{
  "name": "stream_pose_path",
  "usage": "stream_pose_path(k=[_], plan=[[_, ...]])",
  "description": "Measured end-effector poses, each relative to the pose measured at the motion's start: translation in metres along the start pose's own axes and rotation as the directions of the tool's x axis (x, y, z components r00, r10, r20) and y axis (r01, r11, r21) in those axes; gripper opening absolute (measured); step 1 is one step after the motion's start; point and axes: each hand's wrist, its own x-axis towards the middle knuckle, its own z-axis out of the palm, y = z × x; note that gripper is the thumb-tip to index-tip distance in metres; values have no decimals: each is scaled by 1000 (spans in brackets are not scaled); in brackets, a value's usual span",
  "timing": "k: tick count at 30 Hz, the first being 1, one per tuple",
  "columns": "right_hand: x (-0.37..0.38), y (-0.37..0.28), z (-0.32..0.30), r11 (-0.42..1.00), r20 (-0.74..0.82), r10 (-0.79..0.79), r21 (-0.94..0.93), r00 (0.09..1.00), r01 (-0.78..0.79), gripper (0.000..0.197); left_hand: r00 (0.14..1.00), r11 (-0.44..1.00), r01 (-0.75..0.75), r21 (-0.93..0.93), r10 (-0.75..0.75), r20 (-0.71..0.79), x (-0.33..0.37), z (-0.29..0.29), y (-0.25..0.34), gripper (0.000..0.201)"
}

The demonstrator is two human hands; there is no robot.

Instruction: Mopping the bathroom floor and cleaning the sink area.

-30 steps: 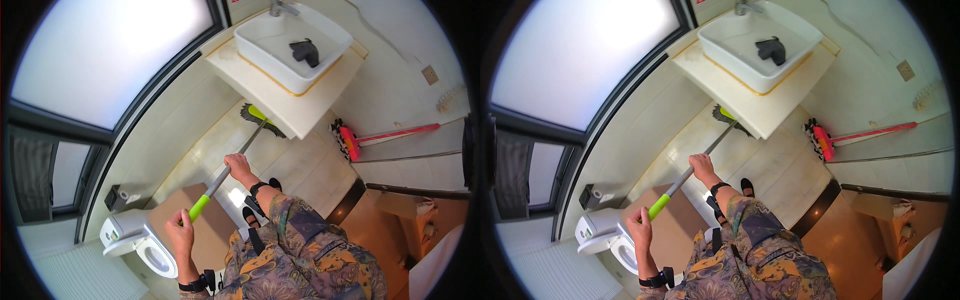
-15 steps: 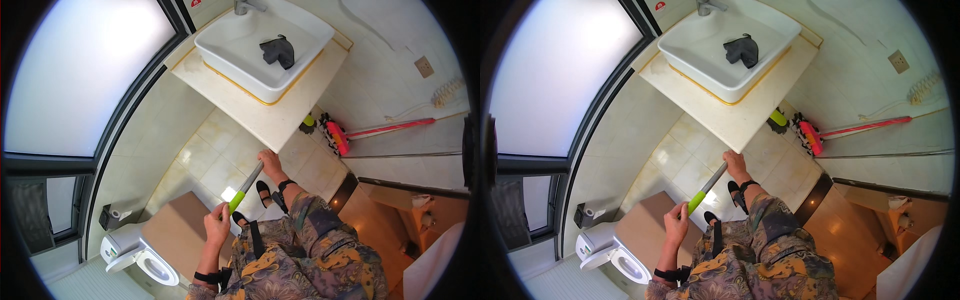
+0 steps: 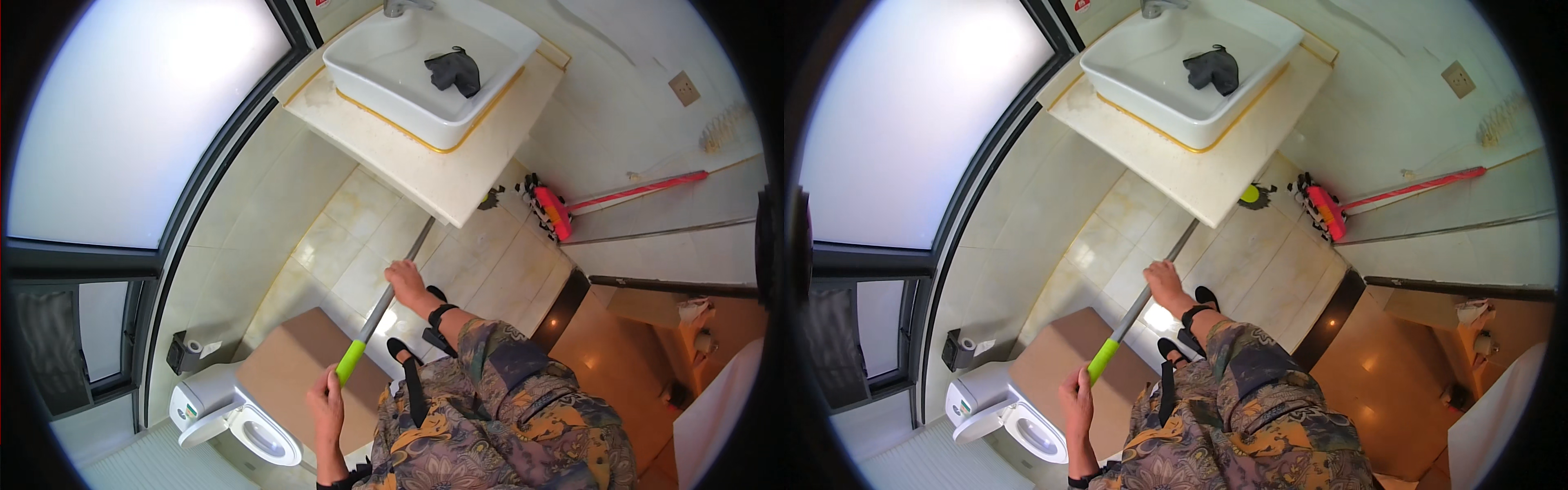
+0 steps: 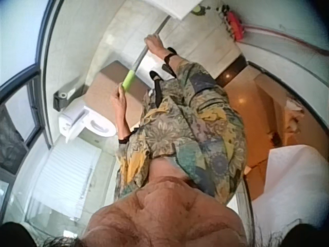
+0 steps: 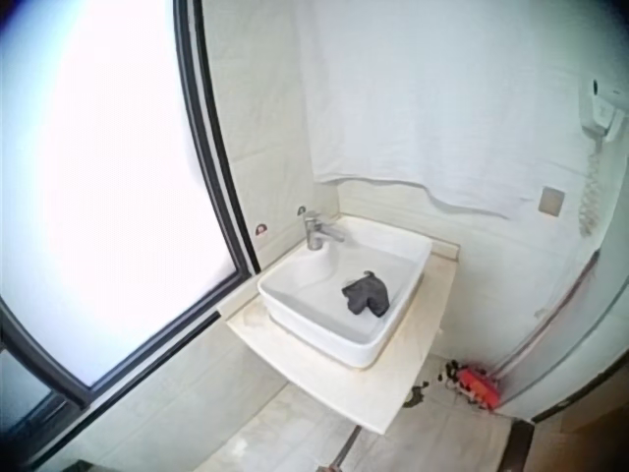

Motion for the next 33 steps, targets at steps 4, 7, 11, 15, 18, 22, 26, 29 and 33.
stream_pose_path(k=[4, 7, 11, 15, 18, 22, 26, 29, 33], plan=[[-19, -65, 34, 997, 134, -54, 66, 990, 46, 11, 973, 976, 213, 47, -208, -100, -59, -42, -39, 28], [-33, -114, 47, 984, 164, -136, 135, 977, 114, 18, 955, 978, 209, -21, -208, -209, -92, -77, -78, 27], [-57, -182, 55, 951, 94, -155, 283, 983, 123, 24, 910, 977, 206, -49, -210, -359, -118, -130, -85, 23], [-91, -211, 45, 947, 206, -180, 302, 962, 113, 23, 888, 992, 97, -77, -122, -444, -128, -169, -102, 25], [-118, -209, 28, 939, 225, -164, 333, 961, 82, 20, 913, 987, 132, -87, -155, -378, -128, -176, -94, 25], [-139, -175, 4, 956, 133, -96, 288, 986, 54, 17, 965, 992, 120, -27, -123, -231, -113, -149, -96, 23], [-144, -108, -22, 992, 108, 7, 128, 994, -21, 14, 988, 988, 149, 39, -146, -58, -89, -84, -53, 24], [-133, -57, -44, 993, 109, 96, 54, 989, -103, 8, 988, 990, 121, 73, -128, 88, -68, -38, -40, 26], [-115, 22, -69, 991, 14, 133, 10, 991, -133, 10, 960, 991, -51, 123, 15, 281, -37, 21, 13, 20]])
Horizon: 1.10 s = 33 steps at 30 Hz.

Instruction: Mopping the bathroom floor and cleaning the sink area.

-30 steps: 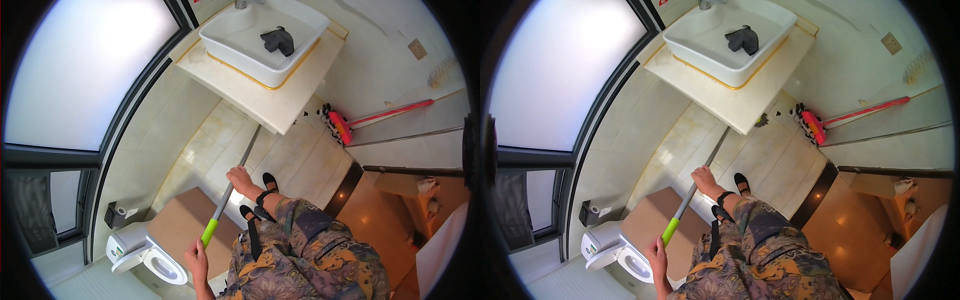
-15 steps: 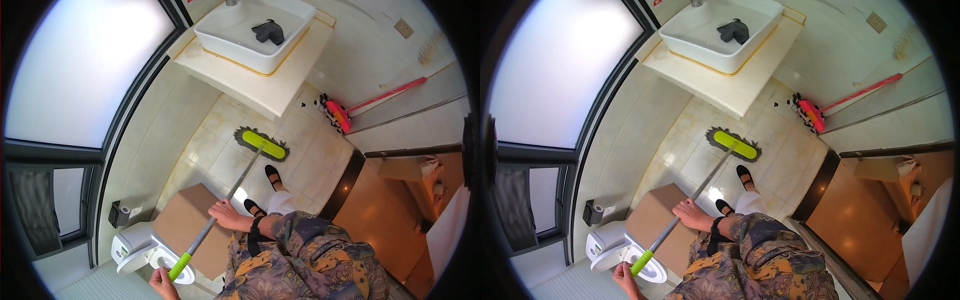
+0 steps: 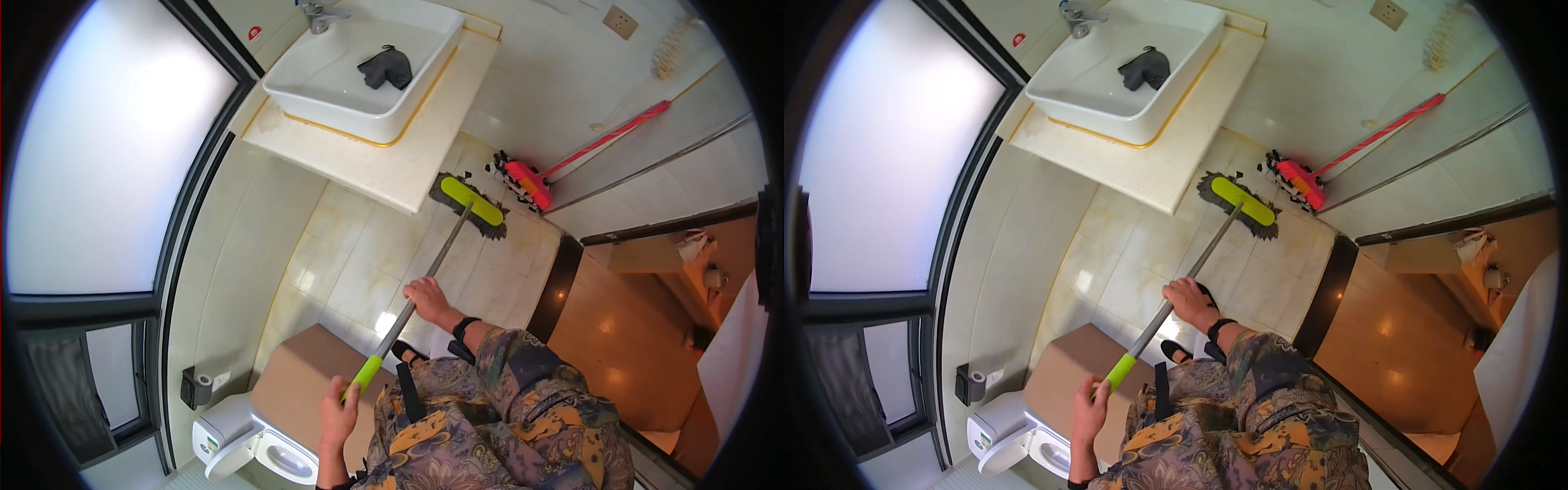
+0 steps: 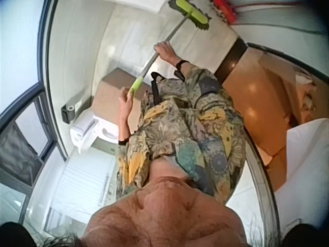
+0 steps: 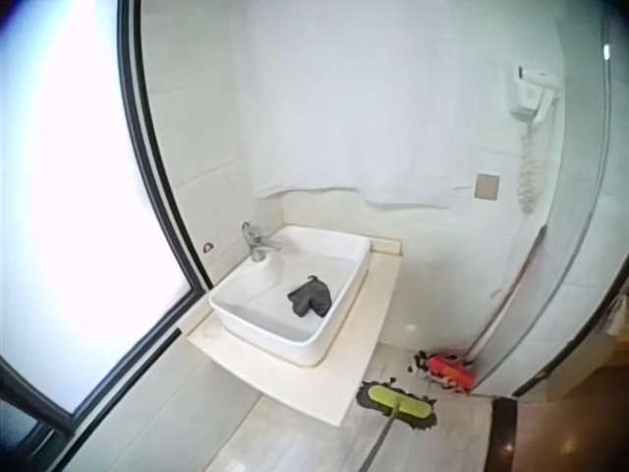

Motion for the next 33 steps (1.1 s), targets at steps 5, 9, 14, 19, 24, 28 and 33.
stream_pose_path(k=[5, 9, 14, 19, 24, 28, 33], plan=[[37, 63, -31, 999, -80, 41, -9, 996, -42, 11, 981, 978, -155, 139, 136, 137, 62, 36, 36, 22], [63, 84, -51, 996, -122, 77, -31, 990, -82, 15, 977, 973, -212, 87, 210, 32, 88, 46, 72, 24], [59, 65, -40, 992, -132, 104, -63, 986, -113, 14, 974, 976, -219, -5, 218, -54, 74, 32, 57, 19], [36, -3, -15, 998, -71, 53, -24, 996, -54, 9, 983, 976, -126, -178, 99, -153, 30, -10, 21, 14], [8, -53, 8, 998, 42, 34, -49, 999, -32, 9, 979, 978, -57, -199, 16, -205, -15, -38, -19, 13], [-14, -44, 11, 998, 53, 55, -8, 997, -55, 7, 994, 990, 101, -95, -104, -24, -36, -24, -18, 20], [-7, -9, -2, 998, -49, 59, -20, 997, -60, 15, 991, 991, -121, 52, 118, 59, -2, 1, -17, 25]])
